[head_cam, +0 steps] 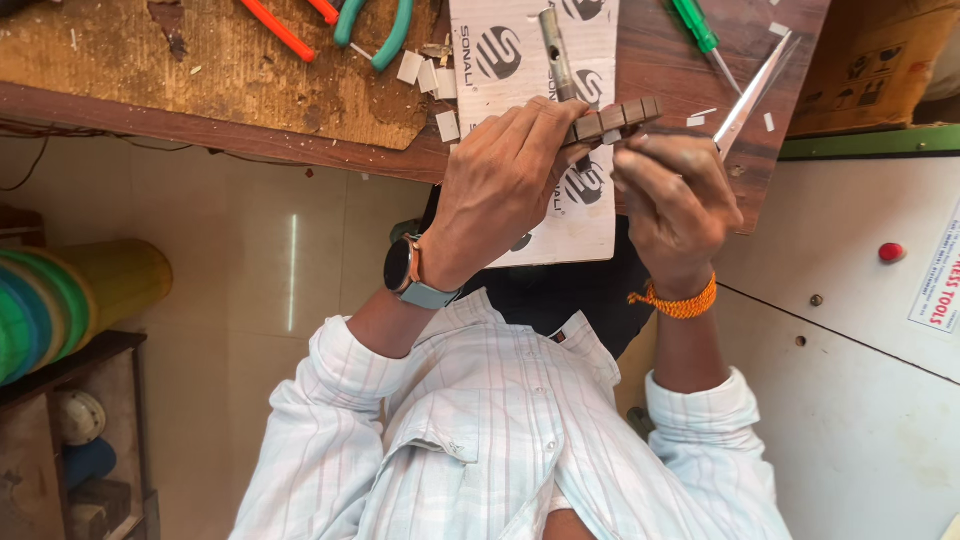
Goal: The person assembles a circular electrical component by inserting small white rectangular pieces into slots on the component. They use a green screwdriver to adjust the component and scissors to cut a white strip. The person handles the component and tools with both hands throughout the task.
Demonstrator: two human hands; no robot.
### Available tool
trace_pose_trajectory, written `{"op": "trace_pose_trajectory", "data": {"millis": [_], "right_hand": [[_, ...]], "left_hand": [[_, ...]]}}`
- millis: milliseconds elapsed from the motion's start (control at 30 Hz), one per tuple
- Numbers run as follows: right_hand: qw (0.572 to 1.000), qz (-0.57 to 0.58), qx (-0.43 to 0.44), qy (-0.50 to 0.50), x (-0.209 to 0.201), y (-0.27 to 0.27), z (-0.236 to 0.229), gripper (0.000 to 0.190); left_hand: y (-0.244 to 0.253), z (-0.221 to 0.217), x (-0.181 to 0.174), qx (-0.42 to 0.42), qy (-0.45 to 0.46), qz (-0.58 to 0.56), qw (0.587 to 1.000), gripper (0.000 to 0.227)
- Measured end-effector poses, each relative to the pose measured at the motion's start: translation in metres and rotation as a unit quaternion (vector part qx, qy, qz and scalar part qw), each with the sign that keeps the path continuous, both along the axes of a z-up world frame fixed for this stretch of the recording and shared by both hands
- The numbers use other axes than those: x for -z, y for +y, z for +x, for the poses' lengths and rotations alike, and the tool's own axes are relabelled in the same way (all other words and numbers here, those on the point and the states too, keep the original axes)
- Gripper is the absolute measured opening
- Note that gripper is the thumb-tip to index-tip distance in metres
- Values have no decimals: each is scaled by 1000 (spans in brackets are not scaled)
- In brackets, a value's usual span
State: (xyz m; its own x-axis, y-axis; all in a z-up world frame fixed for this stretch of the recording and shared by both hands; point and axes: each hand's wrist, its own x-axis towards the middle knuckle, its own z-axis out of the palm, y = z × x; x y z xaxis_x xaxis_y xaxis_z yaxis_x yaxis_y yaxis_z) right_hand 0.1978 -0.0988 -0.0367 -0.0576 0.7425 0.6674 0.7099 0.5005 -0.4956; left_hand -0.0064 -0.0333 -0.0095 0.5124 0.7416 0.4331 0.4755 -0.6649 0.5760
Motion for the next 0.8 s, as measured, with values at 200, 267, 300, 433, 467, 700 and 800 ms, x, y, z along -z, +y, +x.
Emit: {"op": "trace_pose_trajectory", "data": {"millis": [200, 267, 300, 433, 467, 700, 800], "right_hand": [[994, 15, -15, -104, -26, 21, 5, 26], [990, 14, -24, -141, -32, 25, 4, 25], [987, 14, -30, -154, -34, 28, 4, 24], [973, 43, -53, -219, -39, 39, 6, 20], [972, 46, -54, -226, -39, 40, 6, 20], [970, 60, 7, -237, -32, 32, -4, 20], [971, 65, 12, -228, -31, 28, -3, 18]], "left_hand": [[0, 8, 1, -28, -33, 18, 999, 27], [-1, 10, 3, -44, -35, -1, 998, 23], [-1, 12, 4, -53, -33, -13, 998, 21], [-2, 18, 7, -85, -56, -20, 995, 19], [-2, 19, 7, -88, -58, -17, 994, 19], [2, 23, 7, -67, -34, -16, 997, 12], [1, 22, 6, -49, -48, 3, 998, 15]]}}
